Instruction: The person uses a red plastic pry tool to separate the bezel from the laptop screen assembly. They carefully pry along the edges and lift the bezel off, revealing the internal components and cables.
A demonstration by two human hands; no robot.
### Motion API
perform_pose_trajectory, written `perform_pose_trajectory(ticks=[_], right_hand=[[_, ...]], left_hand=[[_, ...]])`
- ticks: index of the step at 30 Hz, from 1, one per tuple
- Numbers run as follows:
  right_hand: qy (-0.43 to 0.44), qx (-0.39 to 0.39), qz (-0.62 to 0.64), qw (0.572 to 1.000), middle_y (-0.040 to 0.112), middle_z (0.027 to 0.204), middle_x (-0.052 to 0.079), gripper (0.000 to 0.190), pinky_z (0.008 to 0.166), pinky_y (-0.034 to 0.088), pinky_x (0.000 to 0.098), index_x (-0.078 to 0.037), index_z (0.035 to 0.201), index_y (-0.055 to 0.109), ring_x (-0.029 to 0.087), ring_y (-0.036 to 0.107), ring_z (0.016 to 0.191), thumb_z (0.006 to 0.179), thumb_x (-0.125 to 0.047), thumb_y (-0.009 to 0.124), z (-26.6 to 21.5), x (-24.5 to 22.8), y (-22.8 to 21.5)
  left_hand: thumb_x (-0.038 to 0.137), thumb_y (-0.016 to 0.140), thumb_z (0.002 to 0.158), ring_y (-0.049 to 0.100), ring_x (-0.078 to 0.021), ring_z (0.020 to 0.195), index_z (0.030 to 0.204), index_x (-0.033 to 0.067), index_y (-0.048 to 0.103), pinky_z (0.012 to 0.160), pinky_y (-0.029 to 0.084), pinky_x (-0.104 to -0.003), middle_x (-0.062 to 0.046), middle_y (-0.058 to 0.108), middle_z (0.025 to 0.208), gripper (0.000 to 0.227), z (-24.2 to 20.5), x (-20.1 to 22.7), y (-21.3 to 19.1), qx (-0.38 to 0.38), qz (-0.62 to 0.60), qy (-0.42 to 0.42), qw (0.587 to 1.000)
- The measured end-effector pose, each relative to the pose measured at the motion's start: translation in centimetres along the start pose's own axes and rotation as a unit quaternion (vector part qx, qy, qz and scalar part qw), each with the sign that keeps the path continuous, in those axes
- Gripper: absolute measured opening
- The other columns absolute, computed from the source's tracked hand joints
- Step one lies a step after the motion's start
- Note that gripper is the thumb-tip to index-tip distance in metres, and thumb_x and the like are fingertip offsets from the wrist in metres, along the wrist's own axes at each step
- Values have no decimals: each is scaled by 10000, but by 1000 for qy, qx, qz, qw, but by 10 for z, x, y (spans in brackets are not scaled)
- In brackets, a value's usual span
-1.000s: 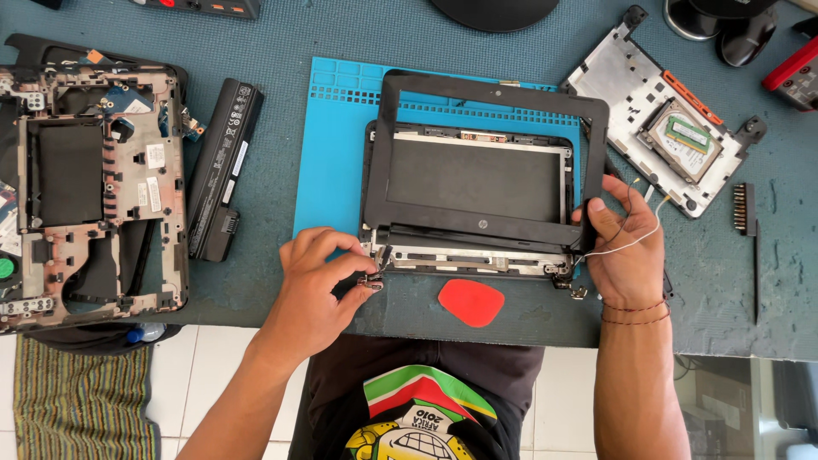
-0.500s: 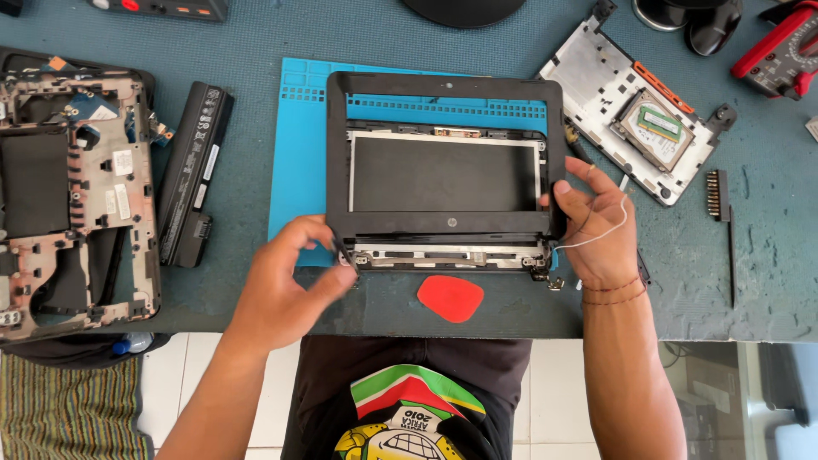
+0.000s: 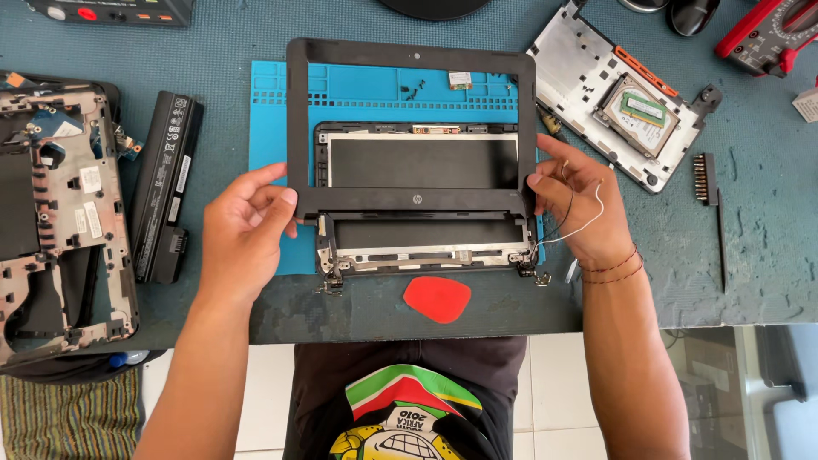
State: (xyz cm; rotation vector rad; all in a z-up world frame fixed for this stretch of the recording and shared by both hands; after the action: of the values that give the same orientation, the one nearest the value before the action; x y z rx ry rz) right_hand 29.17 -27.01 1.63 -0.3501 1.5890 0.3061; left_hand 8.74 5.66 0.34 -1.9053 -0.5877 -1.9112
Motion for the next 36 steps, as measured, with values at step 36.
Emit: perform_pose_trajectory(ticks=[36], right_hand=[[7,210,188,959,668,822,78,215,658,492,253,-75,921,672,188,645,754,875,-250,558,-24,-32,-86]], left_hand=[[126,623,872,622,-141,760,1169,18,609,716,588,-261,-80,625,913,316,-2,2,5,29,90,-23,995]])
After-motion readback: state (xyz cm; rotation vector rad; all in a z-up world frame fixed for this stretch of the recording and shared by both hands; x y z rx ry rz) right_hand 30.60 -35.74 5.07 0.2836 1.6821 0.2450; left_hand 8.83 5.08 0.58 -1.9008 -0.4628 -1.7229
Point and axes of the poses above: each hand's wrist, its own z-axis towards the middle knuckle, its own y-axis out of the palm, x = y × z, the point moved 10 cm from there along z, towards the middle knuckle
